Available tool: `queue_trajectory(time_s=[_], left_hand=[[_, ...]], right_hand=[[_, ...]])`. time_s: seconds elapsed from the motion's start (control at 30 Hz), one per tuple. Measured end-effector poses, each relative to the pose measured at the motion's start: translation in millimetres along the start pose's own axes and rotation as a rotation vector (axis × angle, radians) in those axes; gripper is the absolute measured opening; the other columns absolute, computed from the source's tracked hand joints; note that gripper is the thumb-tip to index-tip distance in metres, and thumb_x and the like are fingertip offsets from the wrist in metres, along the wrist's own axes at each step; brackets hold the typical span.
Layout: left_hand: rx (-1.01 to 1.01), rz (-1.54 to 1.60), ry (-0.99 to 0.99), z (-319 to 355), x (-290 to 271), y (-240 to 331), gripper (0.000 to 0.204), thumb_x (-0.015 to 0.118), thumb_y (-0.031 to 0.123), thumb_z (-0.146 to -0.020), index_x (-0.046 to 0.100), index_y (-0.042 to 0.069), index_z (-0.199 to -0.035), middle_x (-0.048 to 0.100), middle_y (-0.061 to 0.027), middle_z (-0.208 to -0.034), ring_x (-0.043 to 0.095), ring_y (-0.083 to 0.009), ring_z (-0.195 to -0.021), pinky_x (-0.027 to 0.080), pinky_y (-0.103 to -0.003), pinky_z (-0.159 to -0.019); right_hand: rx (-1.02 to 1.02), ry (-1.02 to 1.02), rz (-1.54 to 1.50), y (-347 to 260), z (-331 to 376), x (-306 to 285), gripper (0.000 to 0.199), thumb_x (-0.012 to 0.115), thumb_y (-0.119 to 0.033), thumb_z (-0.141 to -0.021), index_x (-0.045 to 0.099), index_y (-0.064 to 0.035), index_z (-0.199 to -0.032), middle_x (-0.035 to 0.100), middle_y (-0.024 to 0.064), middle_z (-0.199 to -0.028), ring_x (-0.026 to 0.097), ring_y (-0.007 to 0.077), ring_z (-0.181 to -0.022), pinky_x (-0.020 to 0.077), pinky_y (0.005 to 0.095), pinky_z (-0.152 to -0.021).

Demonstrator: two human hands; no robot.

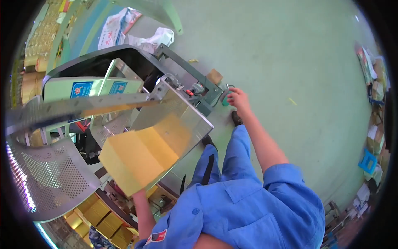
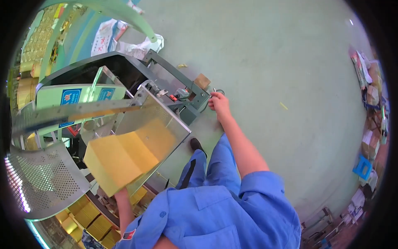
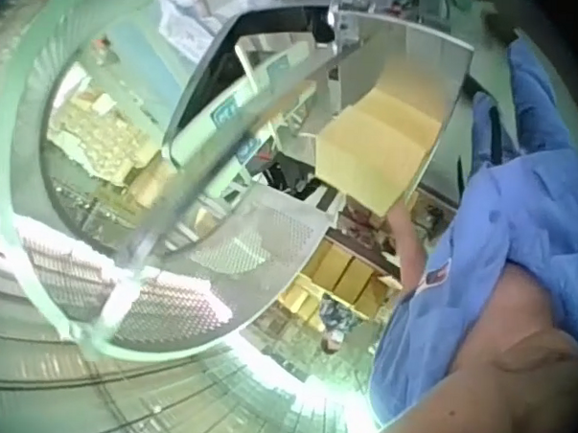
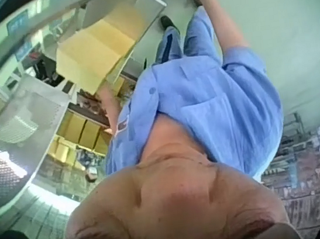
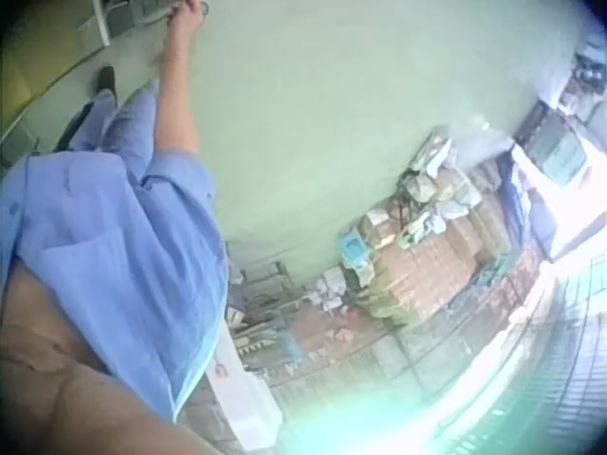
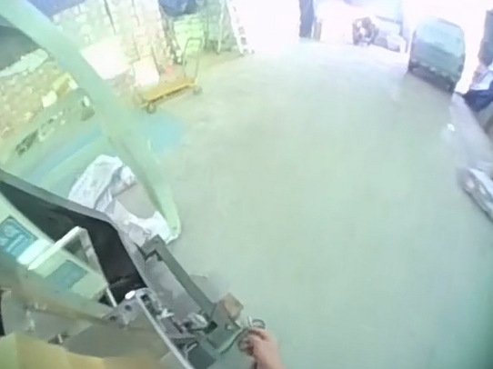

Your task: The recorder weighs stacks of yellow paper, inserts labels, and uses a banding machine to secure the bundles.

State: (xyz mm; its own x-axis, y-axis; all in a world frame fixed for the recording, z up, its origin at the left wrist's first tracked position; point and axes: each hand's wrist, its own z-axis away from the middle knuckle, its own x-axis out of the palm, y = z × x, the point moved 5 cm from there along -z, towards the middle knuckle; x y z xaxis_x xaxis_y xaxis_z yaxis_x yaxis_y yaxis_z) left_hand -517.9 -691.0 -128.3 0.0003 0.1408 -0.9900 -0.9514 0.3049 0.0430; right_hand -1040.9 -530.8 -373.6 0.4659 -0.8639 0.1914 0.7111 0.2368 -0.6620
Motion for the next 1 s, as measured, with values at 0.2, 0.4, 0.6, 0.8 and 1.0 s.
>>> queue_trajectory(time_s=[0.2, 0.4, 0.6, 0.8, 1.0], left_hand=[[0.033, -0.021, -0.152, 31, 43, 64, 0.048, 0.049, 0.034, -0.095, 0.048, 0.005, -0.133, 0.055, -0.0139, -0.129, 0.054, -0.0263, -0.118, 0.045, -0.040, -0.097], [0.079, 0.049, -0.268, 35, 64, 38, 0.047, 0.050, 0.033, -0.094, 0.049, 0.005, -0.132, 0.055, -0.0141, -0.129, 0.054, -0.0265, -0.117, 0.046, -0.040, -0.096], [0.113, 0.137, -0.350, 85, 53, 26, 0.046, 0.050, 0.032, -0.094, 0.050, 0.005, -0.131, 0.055, -0.0143, -0.129, 0.055, -0.0268, -0.117, 0.046, -0.040, -0.096], [0.233, 0.259, -0.397, 95, 64, 33, 0.045, 0.050, 0.031, -0.093, 0.051, 0.005, -0.130, 0.055, -0.0145, -0.129, 0.055, -0.0270, -0.116, 0.046, -0.040, -0.095], [0.328, 0.359, -0.414, 114, 81, 39, 0.044, 0.051, 0.030, -0.093, 0.051, 0.005, -0.129, 0.054, -0.0147, -0.129, 0.055, -0.0272, -0.115, 0.046, -0.040, -0.094]], right_hand=[[-0.154, -0.269, 0.676, 87, -133, 57, 0.060, 0.061, -0.007, -0.080, 0.048, -0.0166, -0.137, 0.064, 0.0066, -0.086, 0.062, 0.0170, -0.073, 0.0501, 0.0309, -0.064], [-0.164, -0.317, 0.855, 122, -185, 98, 0.064, 0.062, -0.005, -0.077, 0.048, -0.0231, -0.136, 0.066, 0.0086, -0.086, 0.066, 0.0207, -0.079, 0.0524, 0.0344, -0.069], [-0.048, -0.440, 0.857, 104, -161, 110, 0.061, 0.058, -0.007, -0.075, 0.050, -0.0275, -0.132, 0.067, 0.0164, -0.104, 0.064, 0.0335, -0.101, 0.0501, 0.0428, -0.083], [0.061, -0.372, 0.887, 101, -153, 114, 0.068, 0.059, -0.002, -0.073, 0.045, -0.0280, -0.135, 0.067, 0.0164, -0.098, 0.068, 0.0310, -0.089, 0.0542, 0.0409, -0.076], [0.241, -0.481, 0.673, 71, -145, 103, 0.070, 0.057, 0.002, -0.075, 0.042, -0.0254, -0.137, 0.064, 0.0118, -0.079, 0.066, 0.0225, -0.058, 0.0540, 0.0341, -0.050]])
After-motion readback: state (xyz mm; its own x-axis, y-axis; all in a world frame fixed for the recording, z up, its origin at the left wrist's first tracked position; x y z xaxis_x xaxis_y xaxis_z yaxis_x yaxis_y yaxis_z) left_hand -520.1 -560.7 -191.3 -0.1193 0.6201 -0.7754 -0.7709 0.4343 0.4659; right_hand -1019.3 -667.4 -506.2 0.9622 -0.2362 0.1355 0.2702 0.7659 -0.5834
